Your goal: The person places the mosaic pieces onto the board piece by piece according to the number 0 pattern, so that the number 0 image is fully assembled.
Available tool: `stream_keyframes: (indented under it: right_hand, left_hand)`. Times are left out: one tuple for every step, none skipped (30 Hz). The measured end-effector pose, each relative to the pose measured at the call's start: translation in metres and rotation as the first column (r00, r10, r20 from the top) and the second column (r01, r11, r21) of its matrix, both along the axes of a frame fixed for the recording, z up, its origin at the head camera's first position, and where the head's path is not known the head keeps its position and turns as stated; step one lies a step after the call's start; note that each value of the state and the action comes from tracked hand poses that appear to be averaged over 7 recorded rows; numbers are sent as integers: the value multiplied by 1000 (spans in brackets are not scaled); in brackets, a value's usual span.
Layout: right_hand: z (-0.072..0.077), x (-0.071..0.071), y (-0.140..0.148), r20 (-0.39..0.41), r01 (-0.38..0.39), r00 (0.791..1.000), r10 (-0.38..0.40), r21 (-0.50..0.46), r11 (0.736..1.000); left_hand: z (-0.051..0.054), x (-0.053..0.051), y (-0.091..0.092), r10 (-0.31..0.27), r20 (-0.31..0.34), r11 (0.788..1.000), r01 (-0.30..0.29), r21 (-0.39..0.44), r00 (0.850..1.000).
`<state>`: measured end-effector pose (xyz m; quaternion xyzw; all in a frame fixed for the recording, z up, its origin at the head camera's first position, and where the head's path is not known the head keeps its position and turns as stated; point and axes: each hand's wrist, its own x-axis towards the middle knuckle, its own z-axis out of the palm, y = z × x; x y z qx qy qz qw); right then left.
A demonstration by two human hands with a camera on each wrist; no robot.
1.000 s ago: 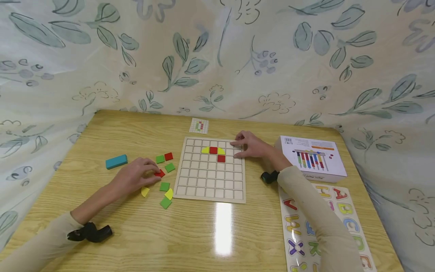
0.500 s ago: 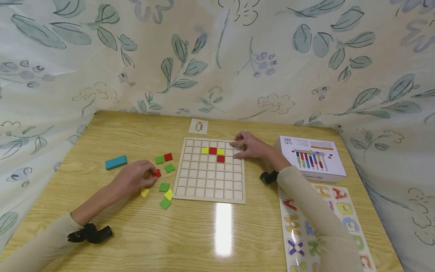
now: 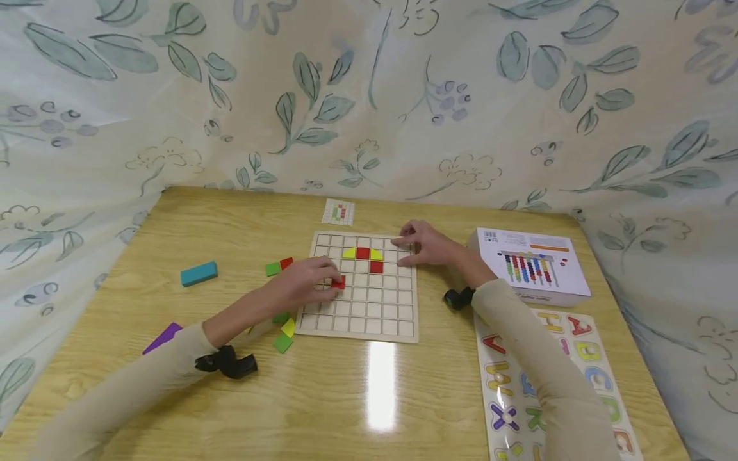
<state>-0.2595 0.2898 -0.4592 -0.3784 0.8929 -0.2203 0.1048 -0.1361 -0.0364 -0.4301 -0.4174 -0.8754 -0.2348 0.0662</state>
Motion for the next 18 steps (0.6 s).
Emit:
stream_keyframes:
  right_hand:
    - [0, -1, 0, -5, -1, 1000, 1, 2, 1000]
    - [1, -1, 1, -9, -2, 1000, 2, 4, 1000]
    - [1, -1, 1, -13, -5, 1000, 5, 4, 1000]
    - [2, -2, 0, -14, -9, 1000, 9, 4, 1000]
    - [2, -2, 0, -14, -13, 1000, 13, 4, 1000]
    - [2, -2, 0, -14, -17, 1000, 17, 3, 1000]
    - [2, -2, 0, -15, -21, 1000, 21, 3, 1000]
    - [2, -2, -1, -13, -24, 1000, 24, 0, 1000]
    - [2, -1, -1, -11, -25, 1000, 25, -3, 1000]
    - [2, -1, -1, -6, -23, 1000, 23, -4, 1000]
    - [2, -1, -1, 1, -18, 1000, 18, -5, 1000]
    - [2, -1, -2, 7, -13, 1000, 13, -5, 1000]
    - [2, -1, -2, 13, -8, 1000, 8, -3, 1000]
    - [3, 0, -2, 19, -5, 1000, 5, -4, 1000]
    - [3, 0, -2, 24, -1, 1000, 1, -2, 1000]
    - [3, 0, -2, 28, 1, 1000, -1, -1, 1000]
    - [3, 0, -2, 31, 3, 1000, -3, 0, 1000]
    - [3, 0, -2, 32, 3, 999, -3, 0, 1000]
  left_hand:
    - [1, -4, 11, -17, 7, 1000, 17, -22, 1000]
    - [1, -9, 21, -31, 12, 998, 32, -50, 999]
    - [1, -13, 30, -40, 20, 996, 41, -80, 999]
    - [1, -17, 38, -43, 22, 993, 46, -112, 999]
    - [0, -21, 45, -44, 27, 989, 48, -141, 999]
    - [0, -23, 50, -43, 29, 985, 47, -163, 999]
    - [0, -26, 55, -39, 31, 982, 44, -181, 999]
    - [0, -28, 59, -38, 35, 981, 44, -191, 999]
    - [0, -29, 61, -37, 36, 980, 44, -193, 999]
    - [0, -30, 64, -38, 42, 980, 45, -192, 998]
    - [-1, -30, 66, -39, 47, 981, 47, -190, 998]
    - [-1, -31, 67, -41, 52, 981, 50, -188, 998]
    - [-1, -31, 68, -41, 60, 980, 52, -191, 997]
    - [-2, -31, 69, -42, 64, 979, 54, -197, 997]
    - [-3, -32, 70, -42, 69, 978, 55, -203, 997]
    - [-4, -32, 71, -39, 73, 976, 54, -210, 997]
    - [-4, -32, 71, -38, 75, 975, 54, -216, 996]
    - [-5, -32, 72, -39, 78, 974, 55, -220, 996]
